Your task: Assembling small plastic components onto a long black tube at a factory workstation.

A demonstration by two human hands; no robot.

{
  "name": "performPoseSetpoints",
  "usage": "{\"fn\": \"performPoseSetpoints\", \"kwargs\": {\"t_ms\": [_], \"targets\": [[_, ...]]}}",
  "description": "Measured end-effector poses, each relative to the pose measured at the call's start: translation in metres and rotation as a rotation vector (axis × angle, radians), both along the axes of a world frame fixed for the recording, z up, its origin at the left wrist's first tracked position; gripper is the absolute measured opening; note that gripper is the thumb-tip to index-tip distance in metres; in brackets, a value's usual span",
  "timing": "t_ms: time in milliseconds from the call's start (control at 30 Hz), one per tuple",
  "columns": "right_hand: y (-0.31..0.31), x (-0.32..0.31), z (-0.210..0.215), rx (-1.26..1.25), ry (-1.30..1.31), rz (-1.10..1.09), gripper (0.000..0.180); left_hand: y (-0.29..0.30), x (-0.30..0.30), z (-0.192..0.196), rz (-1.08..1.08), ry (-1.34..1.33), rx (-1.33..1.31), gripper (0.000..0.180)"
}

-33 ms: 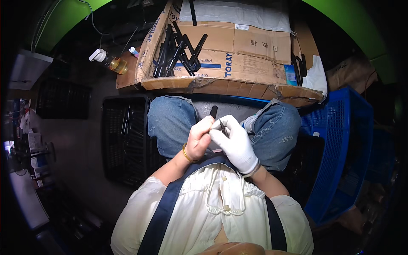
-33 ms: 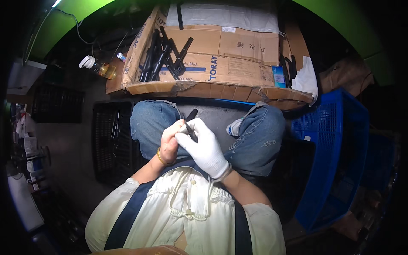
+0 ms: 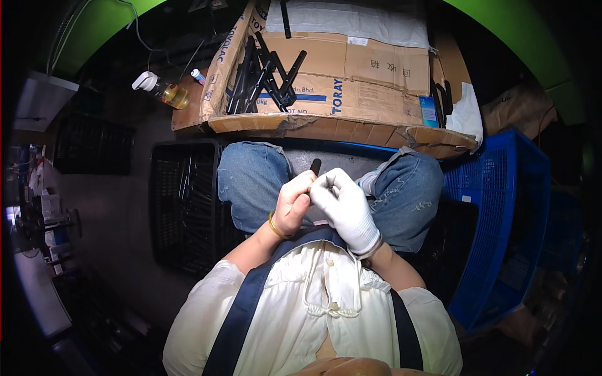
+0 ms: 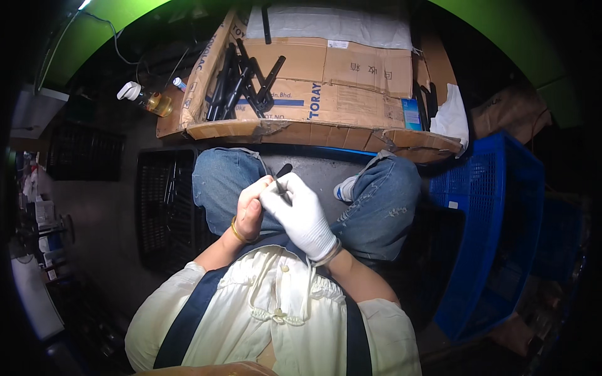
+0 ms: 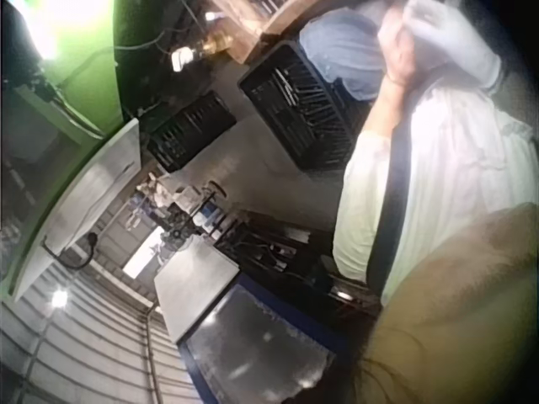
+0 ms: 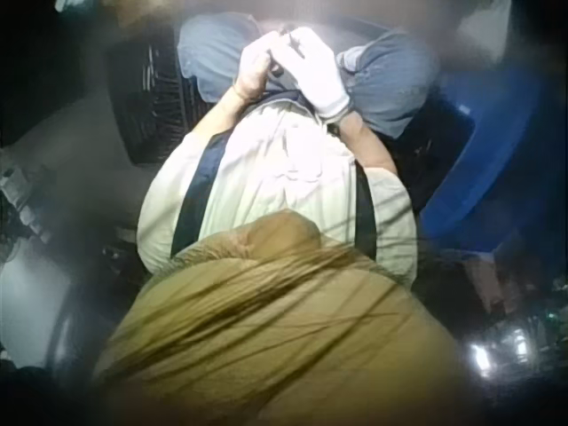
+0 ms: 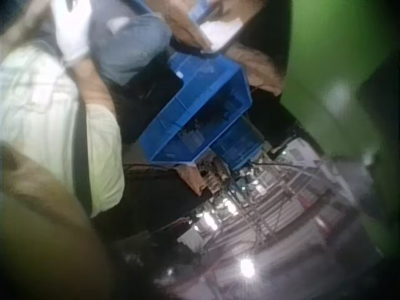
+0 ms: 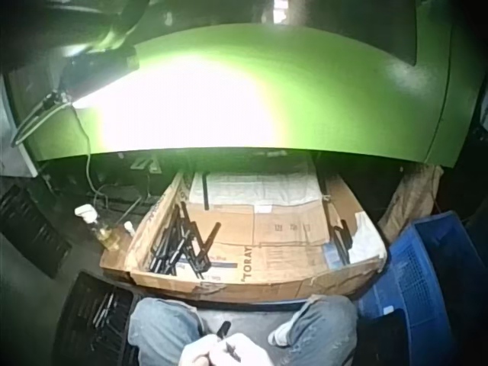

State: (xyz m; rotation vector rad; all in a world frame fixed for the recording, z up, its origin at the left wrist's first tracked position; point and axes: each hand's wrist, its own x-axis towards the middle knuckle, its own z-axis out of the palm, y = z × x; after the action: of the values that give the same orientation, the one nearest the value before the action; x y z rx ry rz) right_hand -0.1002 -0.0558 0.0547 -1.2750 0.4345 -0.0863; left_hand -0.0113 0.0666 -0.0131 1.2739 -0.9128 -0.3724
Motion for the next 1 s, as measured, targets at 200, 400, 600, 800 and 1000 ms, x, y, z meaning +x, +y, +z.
{"fn": "performPoseSetpoints", "kwargs": {"t_ms": [200, 400, 600, 800, 1000], "targets": [[-0.012, -0.002, -0.032, -0.259, -0.074, -0.125, 0.016, -0.010, 0.023, 0.019, -0.054, 1.110, -0.516, 0.056], [-0.001, -0.033, -0.027, -0.784, 0.079, 0.375, 0.035, -0.007, 0.051, 0.002, -0.491, 1.494, -0.772, 0.056], [0.004, -0.044, -0.023, -0.776, 0.119, 0.355, 0.036, -0.018, 0.047, 0.001, -0.654, 1.446, -0.770, 0.061], [-0.005, -0.046, -0.024, -0.826, 0.161, 0.290, 0.035, -0.042, 0.048, -0.005, -0.633, 1.508, -0.611, 0.064], [-0.091, -0.121, -0.049, -0.563, 0.403, -0.591, 0.030, -0.053, 0.168, -0.044, 0.249, -0.161, 0.647, 0.043]]}}
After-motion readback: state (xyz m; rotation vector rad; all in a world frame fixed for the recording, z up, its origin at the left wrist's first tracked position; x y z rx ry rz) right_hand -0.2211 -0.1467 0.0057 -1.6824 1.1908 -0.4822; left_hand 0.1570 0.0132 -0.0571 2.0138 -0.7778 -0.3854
